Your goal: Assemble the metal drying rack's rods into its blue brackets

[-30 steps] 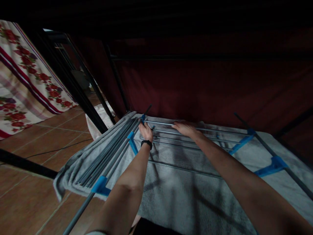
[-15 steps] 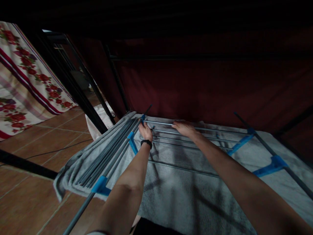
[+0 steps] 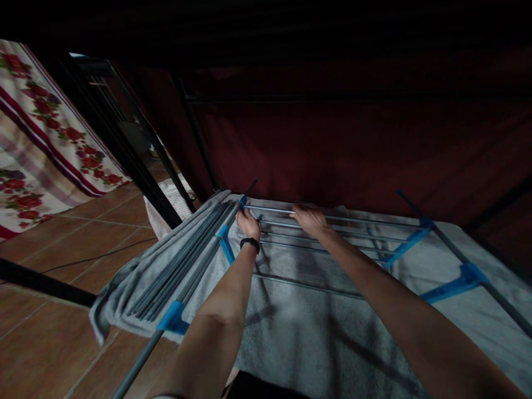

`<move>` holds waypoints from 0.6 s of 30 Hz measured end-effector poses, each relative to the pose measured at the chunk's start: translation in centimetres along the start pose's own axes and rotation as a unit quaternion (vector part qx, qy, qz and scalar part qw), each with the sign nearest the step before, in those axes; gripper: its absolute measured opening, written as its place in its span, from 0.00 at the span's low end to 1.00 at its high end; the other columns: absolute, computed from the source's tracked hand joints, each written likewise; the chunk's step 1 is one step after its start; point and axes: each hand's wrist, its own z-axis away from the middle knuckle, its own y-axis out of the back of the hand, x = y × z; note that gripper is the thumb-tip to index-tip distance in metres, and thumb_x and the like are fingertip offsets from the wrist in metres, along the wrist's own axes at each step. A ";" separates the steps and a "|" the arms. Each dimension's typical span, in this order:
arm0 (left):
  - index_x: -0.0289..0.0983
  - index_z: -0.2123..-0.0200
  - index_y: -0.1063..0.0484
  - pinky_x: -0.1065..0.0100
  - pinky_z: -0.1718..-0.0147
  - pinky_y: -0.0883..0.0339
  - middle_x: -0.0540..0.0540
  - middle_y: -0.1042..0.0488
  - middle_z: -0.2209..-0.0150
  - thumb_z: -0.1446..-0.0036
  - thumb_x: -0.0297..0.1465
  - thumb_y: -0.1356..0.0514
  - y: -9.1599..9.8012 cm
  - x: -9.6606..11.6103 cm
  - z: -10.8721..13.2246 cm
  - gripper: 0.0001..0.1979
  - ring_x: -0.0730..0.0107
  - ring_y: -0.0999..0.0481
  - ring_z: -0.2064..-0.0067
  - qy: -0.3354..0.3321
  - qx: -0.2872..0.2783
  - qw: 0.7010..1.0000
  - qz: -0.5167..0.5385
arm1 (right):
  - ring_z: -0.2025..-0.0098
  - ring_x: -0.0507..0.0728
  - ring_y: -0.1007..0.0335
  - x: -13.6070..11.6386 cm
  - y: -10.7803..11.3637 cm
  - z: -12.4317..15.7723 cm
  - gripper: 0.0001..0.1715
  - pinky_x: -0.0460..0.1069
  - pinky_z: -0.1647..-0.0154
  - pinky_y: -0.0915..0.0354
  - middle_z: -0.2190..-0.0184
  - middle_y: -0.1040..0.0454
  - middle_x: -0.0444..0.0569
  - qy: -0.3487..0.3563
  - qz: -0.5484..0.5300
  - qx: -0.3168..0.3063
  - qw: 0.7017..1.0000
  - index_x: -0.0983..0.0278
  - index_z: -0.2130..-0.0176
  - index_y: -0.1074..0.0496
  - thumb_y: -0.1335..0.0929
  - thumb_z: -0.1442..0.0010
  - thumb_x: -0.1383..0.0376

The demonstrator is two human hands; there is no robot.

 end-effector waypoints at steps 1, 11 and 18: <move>0.32 0.40 0.26 0.55 0.26 0.48 0.31 0.28 0.34 0.32 0.26 0.46 0.0 0.0 0.0 0.20 0.54 0.35 0.28 0.000 0.001 1.000 0.000 | 0.43 0.62 0.23 0.1 0.0 0.0 0.25 0.51 0.47 0.34 0.42 0.20 0.56 0.007 0.003 0.000 1.000 0.58 0.38 0.31 0.44 0.21 0.52; 0.29 0.38 0.28 0.55 0.26 0.47 0.29 0.29 0.33 0.32 0.26 0.47 -0.1 -0.1 0.0 0.22 0.52 0.34 0.28 0.009 0.008 1.000 -0.013 | 0.44 0.62 0.21 0.3 0.0 -0.3 0.27 0.52 0.47 0.35 0.44 0.18 0.56 0.030 0.014 -0.004 0.999 0.57 0.40 0.28 0.46 0.21 0.52; 0.32 0.40 0.25 0.56 0.26 0.47 0.30 0.26 0.36 0.33 0.27 0.45 0.0 -0.1 -0.1 0.20 0.51 0.34 0.28 0.003 0.006 1.000 -0.016 | 0.45 0.63 0.21 0.5 0.2 -0.3 0.27 0.52 0.48 0.34 0.45 0.18 0.56 0.031 0.014 -0.011 0.999 0.58 0.39 0.28 0.46 0.21 0.52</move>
